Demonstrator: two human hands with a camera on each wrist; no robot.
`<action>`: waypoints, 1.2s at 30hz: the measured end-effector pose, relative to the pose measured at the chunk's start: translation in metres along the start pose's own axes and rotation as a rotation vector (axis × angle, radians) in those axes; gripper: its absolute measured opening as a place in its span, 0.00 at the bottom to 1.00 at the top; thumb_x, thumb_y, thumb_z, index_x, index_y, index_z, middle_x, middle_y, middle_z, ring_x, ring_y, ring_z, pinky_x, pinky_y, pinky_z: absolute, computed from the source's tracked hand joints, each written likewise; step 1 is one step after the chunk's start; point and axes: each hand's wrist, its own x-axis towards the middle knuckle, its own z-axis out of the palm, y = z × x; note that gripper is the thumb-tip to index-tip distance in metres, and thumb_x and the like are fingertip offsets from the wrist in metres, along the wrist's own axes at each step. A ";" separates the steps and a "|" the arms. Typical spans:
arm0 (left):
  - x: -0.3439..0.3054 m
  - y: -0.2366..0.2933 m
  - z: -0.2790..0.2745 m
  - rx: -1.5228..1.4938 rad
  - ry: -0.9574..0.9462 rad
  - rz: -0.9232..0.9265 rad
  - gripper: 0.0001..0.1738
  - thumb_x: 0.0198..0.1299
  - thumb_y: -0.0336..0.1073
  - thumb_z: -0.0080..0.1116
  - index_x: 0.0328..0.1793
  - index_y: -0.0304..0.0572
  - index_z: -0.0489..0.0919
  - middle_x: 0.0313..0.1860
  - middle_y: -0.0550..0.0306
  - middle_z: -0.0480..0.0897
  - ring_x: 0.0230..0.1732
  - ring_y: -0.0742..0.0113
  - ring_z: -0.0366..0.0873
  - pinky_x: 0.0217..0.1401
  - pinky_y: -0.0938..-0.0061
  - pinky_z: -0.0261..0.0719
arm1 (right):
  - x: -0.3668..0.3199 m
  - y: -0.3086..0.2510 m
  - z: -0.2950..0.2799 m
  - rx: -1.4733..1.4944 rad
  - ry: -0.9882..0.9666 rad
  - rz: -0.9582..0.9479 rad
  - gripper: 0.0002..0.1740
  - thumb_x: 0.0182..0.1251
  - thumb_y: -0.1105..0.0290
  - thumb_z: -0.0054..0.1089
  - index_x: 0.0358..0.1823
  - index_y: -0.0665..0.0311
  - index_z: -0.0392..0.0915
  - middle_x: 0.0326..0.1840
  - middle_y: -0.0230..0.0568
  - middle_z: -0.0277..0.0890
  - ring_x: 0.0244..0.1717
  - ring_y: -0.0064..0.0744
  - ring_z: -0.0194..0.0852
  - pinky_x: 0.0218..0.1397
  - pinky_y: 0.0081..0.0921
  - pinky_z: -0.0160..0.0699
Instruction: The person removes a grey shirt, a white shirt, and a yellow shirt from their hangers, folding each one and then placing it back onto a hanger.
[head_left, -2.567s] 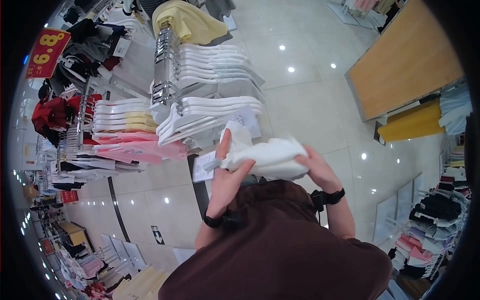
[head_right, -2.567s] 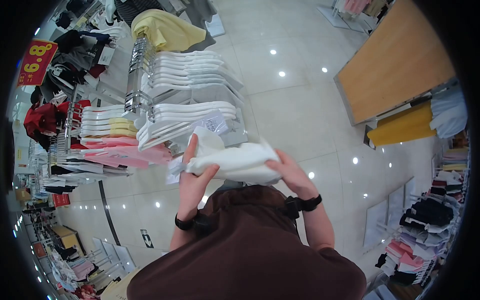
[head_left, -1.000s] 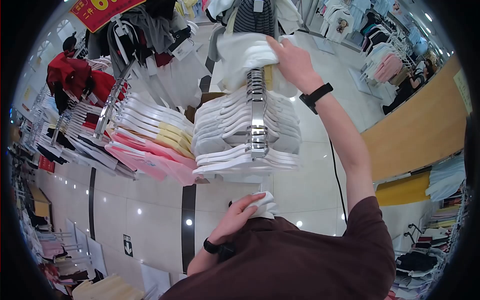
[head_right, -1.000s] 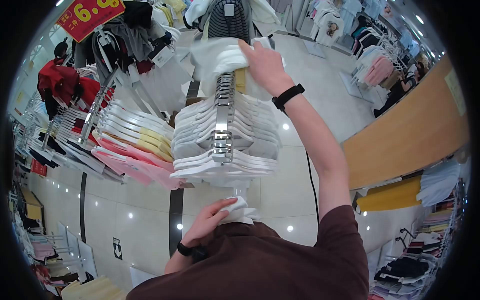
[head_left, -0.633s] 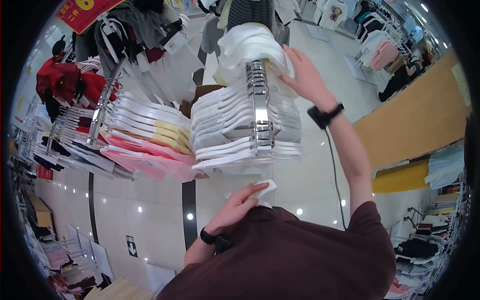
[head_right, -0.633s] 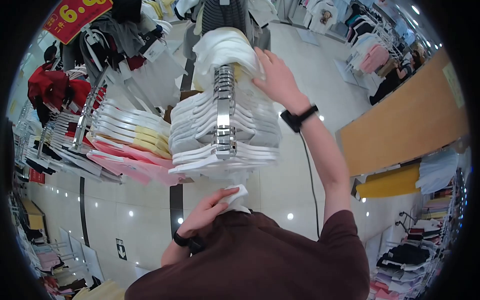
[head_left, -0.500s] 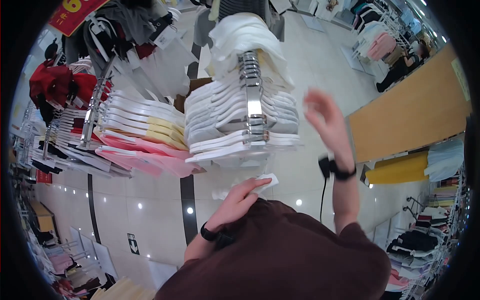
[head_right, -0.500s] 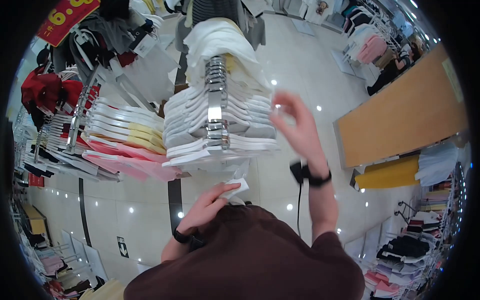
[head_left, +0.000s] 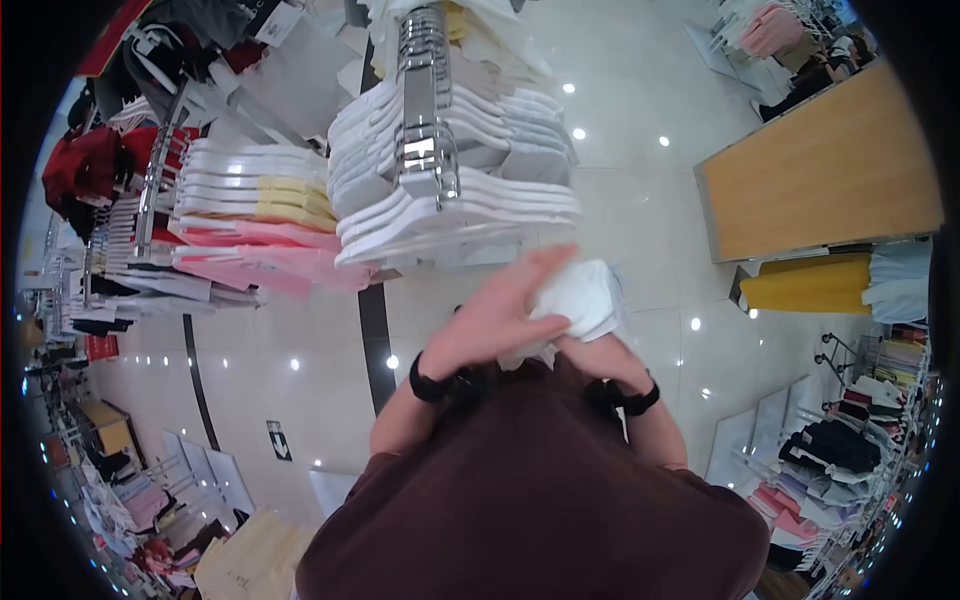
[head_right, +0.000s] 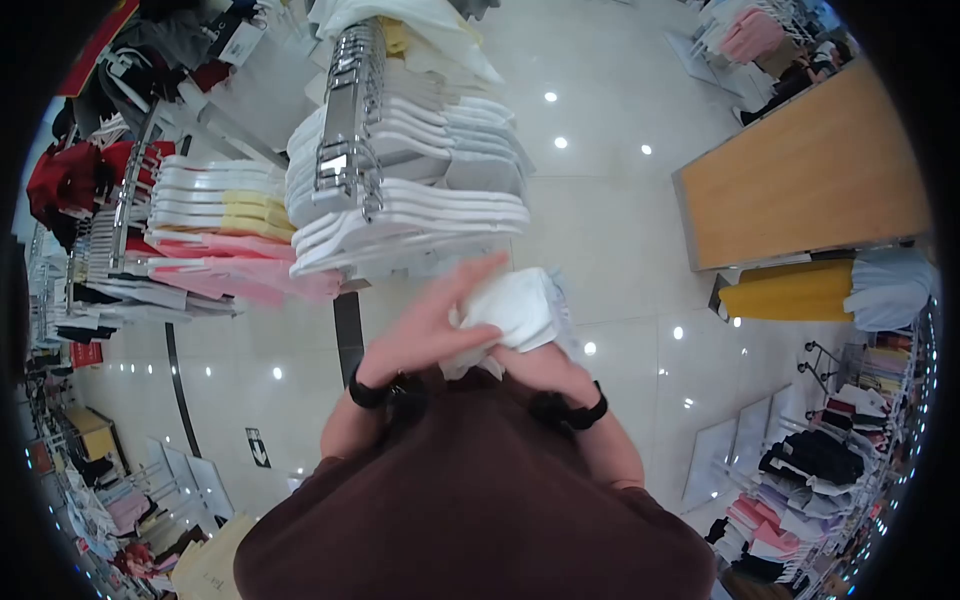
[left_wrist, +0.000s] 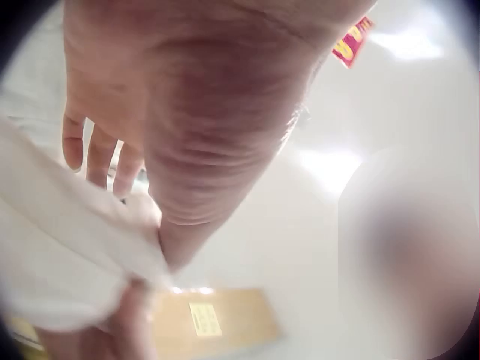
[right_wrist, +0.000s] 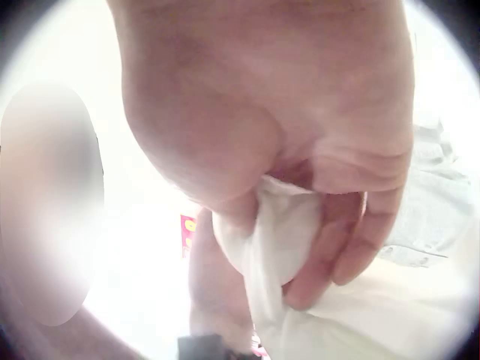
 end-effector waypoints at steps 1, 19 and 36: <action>-0.008 -0.020 -0.001 -0.183 0.019 -0.083 0.44 0.67 0.44 0.66 0.87 0.46 0.63 0.78 0.47 0.73 0.74 0.49 0.73 0.78 0.55 0.68 | -0.005 0.005 -0.007 0.102 0.089 -0.115 0.24 0.77 0.73 0.58 0.73 0.65 0.74 0.74 0.45 0.75 0.74 0.40 0.72 0.77 0.38 0.70; -0.029 -0.063 0.101 -1.122 0.055 -0.361 0.40 0.66 0.28 0.65 0.83 0.35 0.64 0.77 0.53 0.75 0.76 0.62 0.73 0.78 0.66 0.70 | -0.092 0.016 -0.103 0.964 0.517 -0.474 0.35 0.87 0.45 0.40 0.80 0.64 0.65 0.79 0.49 0.70 0.77 0.46 0.70 0.80 0.50 0.70; -0.073 0.015 0.065 -0.807 0.238 -0.198 0.19 0.72 0.33 0.64 0.65 0.34 0.79 0.63 0.54 0.85 0.62 0.67 0.82 0.67 0.69 0.78 | -0.082 0.080 -0.095 -0.146 -0.128 0.355 0.38 0.71 0.59 0.71 0.78 0.66 0.70 0.73 0.48 0.79 0.70 0.38 0.80 0.71 0.37 0.78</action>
